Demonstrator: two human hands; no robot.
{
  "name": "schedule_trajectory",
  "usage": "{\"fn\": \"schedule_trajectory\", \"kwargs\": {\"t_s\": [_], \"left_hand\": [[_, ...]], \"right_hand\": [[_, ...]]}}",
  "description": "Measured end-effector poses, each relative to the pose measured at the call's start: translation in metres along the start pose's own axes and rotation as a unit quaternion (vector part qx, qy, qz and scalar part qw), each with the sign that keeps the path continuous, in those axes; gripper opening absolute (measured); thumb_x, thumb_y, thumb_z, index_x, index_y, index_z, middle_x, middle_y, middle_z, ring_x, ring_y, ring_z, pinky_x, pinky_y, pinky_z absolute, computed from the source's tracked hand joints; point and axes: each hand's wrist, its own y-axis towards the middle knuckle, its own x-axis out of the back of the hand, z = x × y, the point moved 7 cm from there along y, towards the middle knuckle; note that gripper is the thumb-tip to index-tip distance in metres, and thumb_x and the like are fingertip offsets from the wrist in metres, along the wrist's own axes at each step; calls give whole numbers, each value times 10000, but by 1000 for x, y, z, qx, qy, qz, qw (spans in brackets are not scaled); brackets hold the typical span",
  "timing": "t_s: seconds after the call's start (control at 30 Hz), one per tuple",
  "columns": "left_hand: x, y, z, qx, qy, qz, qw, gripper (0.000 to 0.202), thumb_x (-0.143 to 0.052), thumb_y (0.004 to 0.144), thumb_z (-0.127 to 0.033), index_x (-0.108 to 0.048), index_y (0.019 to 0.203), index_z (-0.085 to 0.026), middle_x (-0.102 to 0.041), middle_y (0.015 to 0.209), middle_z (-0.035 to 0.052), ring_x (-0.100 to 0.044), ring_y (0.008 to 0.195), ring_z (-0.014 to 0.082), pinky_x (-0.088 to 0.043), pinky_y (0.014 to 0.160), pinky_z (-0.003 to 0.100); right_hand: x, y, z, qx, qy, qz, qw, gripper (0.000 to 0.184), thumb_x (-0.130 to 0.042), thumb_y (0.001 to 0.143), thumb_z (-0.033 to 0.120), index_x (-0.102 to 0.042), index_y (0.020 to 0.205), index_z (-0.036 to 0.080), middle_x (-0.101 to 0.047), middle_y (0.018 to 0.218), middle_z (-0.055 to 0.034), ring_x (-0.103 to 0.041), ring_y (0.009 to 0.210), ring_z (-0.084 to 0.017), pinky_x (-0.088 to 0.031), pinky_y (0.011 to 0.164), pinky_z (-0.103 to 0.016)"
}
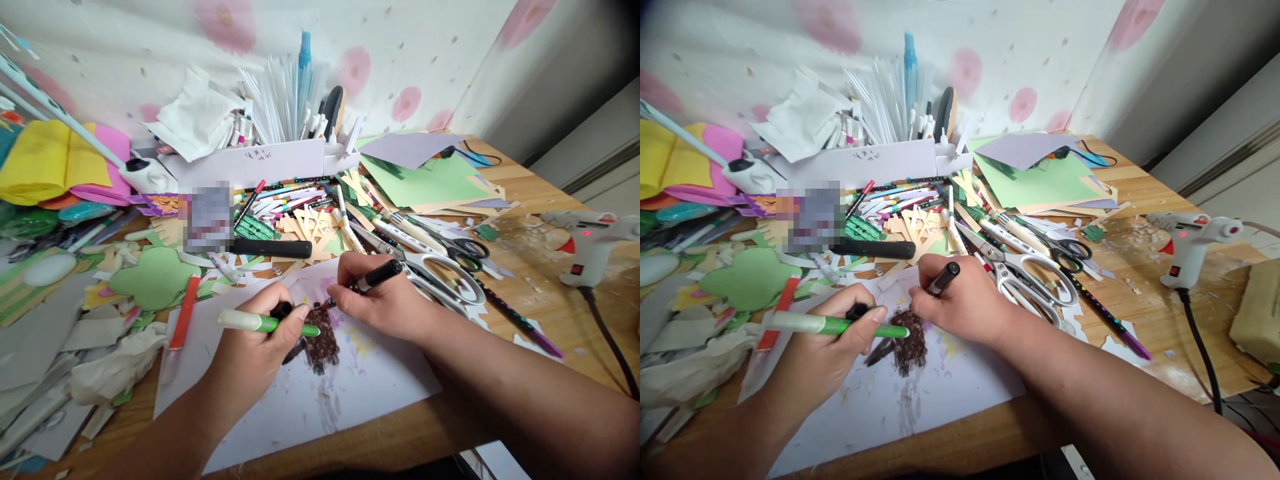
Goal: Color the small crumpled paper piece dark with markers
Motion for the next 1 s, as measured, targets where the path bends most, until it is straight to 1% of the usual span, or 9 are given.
{"fn": "schedule_trajectory", "kwargs": {"t_s": [0.07,0.17,0.3,0.4,0.5,0.6,0.73,0.87,1.0], "left_hand": [[-1,-1,1,2,-5,2,1000,293,-482,850,-293,-386,584,-216,-381,475,-65,-376,459,102,-317,439,216],[-1,-1,3,6,-8,2,1000,290,-485,849,-294,-384,588,-216,-371,474,-68,-369,456,100,-313,439,215],[-3,0,4,15,-19,7,1000,293,-489,850,-314,-380,597,-217,-373,476,-69,-367,458,100,-303,438,218],[-3,0,5,25,-22,10,999,296,-487,850,-316,-372,595,-217,-376,481,-66,-373,465,102,-301,442,223],[-2,0,5,23,-23,7,999,294,-486,851,-313,-374,597,-216,-372,481,-68,-368,462,99,-304,450,224],[-3,0,6,21,-27,9,999,294,-489,852,-315,-376,600,-216,-367,478,-72,-363,455,97,-302,448,224],[-4,-1,6,22,-35,11,999,290,-490,856,-321,-383,608,-217,-376,486,-71,-371,461,98,-308,450,227],[-4,-1,7,24,-34,10,999,286,-490,851,-316,-374,608,-218,-367,489,-73,-364,464,98,-304,454,231],[-5,0,8,30,-37,14,999,301,-490,851,-322,-360,601,-217,-356,489,-72,-350,468,96,-299,453,229]], "right_hand": [[0,0,0,1,7,-5,1000,151,-578,742,211,-503,616,178,-491,552,33,-422,512,-98,-336,493,-228],[-3,-1,1,8,9,9,1000,148,-579,748,218,-511,624,175,-508,562,27,-432,517,-99,-345,494,-227],[-1,-2,1,9,3,0,1000,153,-573,748,215,-509,615,178,-504,554,33,-418,507,-92,-341,487,-222],[-2,-2,2,8,7,15,1000,143,-571,746,219,-515,620,178,-511,562,27,-430,514,-97,-348,489,-228],[0,-2,1,5,-2,4,1000,144,-565,741,214,-513,612,180,-504,552,29,-426,510,-98,-346,489,-231],[0,-2,1,5,2,8,1000,147,-568,743,220,-512,612,182,-514,560,26,-438,519,-99,-355,496,-230],[3,-1,0,3,0,-17,1000,176,-572,749,216,-488,597,188,-460,526,46,-393,501,-92,-319,477,-224],[-1,-1,0,1,12,5,1000,166,-573,756,228,-502,613,183,-491,554,32,-427,521,-100,-345,496,-231],[2,-1,0,-3,-6,-19,1000,184,-572,752,225,-485,593,189,-448,528,48,-381,499,-92,-308,477,-227]]}}
